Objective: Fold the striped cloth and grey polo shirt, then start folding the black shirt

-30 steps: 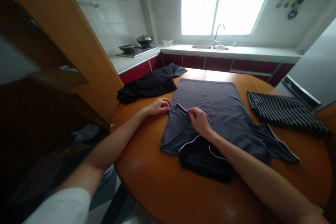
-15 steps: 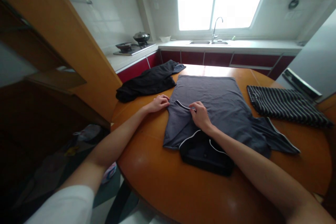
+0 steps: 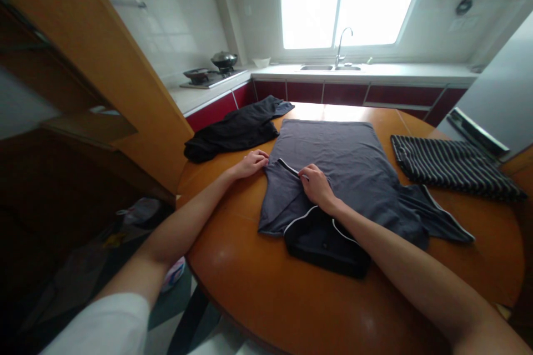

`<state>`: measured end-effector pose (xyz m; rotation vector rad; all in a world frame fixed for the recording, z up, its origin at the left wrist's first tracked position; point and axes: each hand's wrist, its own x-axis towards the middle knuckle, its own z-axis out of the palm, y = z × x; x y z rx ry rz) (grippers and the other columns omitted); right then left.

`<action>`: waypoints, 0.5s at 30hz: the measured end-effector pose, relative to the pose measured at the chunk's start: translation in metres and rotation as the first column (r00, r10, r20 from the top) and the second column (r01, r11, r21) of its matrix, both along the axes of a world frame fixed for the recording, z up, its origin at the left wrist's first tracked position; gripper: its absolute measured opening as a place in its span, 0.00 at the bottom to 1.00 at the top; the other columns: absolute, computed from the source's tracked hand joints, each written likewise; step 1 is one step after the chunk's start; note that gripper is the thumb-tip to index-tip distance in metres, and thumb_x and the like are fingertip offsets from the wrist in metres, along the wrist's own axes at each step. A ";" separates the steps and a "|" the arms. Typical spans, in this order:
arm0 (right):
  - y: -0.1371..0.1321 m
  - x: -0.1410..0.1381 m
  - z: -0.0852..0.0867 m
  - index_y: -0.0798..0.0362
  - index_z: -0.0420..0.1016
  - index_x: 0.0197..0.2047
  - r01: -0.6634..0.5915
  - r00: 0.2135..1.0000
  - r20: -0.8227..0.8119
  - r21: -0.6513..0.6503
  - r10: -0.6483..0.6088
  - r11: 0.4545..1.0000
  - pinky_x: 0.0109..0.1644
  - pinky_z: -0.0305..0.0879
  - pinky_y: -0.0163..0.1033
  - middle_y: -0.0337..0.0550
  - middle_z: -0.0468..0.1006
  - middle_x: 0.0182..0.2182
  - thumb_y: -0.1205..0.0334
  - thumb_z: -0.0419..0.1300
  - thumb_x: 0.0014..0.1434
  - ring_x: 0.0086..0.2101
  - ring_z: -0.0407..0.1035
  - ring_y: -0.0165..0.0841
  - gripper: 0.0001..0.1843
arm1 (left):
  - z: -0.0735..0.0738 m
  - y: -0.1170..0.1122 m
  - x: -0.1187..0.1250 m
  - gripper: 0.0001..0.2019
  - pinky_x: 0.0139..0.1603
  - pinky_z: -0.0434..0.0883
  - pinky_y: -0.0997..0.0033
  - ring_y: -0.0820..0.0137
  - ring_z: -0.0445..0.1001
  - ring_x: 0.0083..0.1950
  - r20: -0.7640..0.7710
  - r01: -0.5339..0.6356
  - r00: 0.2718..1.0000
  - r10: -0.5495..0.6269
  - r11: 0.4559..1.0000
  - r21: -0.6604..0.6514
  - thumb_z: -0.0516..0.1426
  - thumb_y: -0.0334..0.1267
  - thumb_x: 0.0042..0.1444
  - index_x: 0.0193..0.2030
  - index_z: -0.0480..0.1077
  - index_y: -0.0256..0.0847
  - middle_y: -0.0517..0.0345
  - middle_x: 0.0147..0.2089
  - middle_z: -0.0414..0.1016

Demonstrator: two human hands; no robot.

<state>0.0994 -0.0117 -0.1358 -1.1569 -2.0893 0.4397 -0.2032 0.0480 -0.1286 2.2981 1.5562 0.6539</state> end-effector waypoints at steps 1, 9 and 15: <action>0.000 0.000 -0.001 0.52 0.81 0.40 0.003 1.000 -0.009 0.018 -0.003 1.000 0.51 0.66 0.40 0.47 0.76 0.42 0.69 0.56 0.62 0.41 0.71 0.36 0.11 | -0.001 0.001 -0.001 0.20 0.59 0.69 0.61 0.61 0.73 0.54 0.032 0.004 0.999 -0.004 1.000 -0.002 0.50 0.50 0.64 0.34 0.79 0.40 0.50 0.53 0.76; 0.004 0.000 -0.003 0.50 0.80 0.40 0.078 0.995 -0.070 0.090 -0.071 0.993 0.57 0.63 0.47 0.48 0.77 0.44 0.68 0.54 0.62 0.48 0.67 0.42 0.13 | 0.000 0.001 -0.004 0.20 0.59 0.70 0.61 0.60 0.74 0.53 0.074 0.052 0.996 -0.052 0.999 -0.006 0.58 0.56 0.58 0.29 0.77 0.40 0.49 0.52 0.76; 0.003 0.000 -0.001 0.50 0.80 0.38 0.074 0.995 -0.077 0.054 -0.070 0.996 0.57 0.63 0.47 0.48 0.77 0.42 0.67 0.55 0.61 0.47 0.68 0.42 0.12 | 0.004 0.002 -0.013 0.11 0.61 0.69 0.61 0.60 0.74 0.54 0.045 0.036 0.998 -0.035 0.999 -0.007 0.60 0.45 0.55 0.30 0.76 0.40 0.49 0.51 0.74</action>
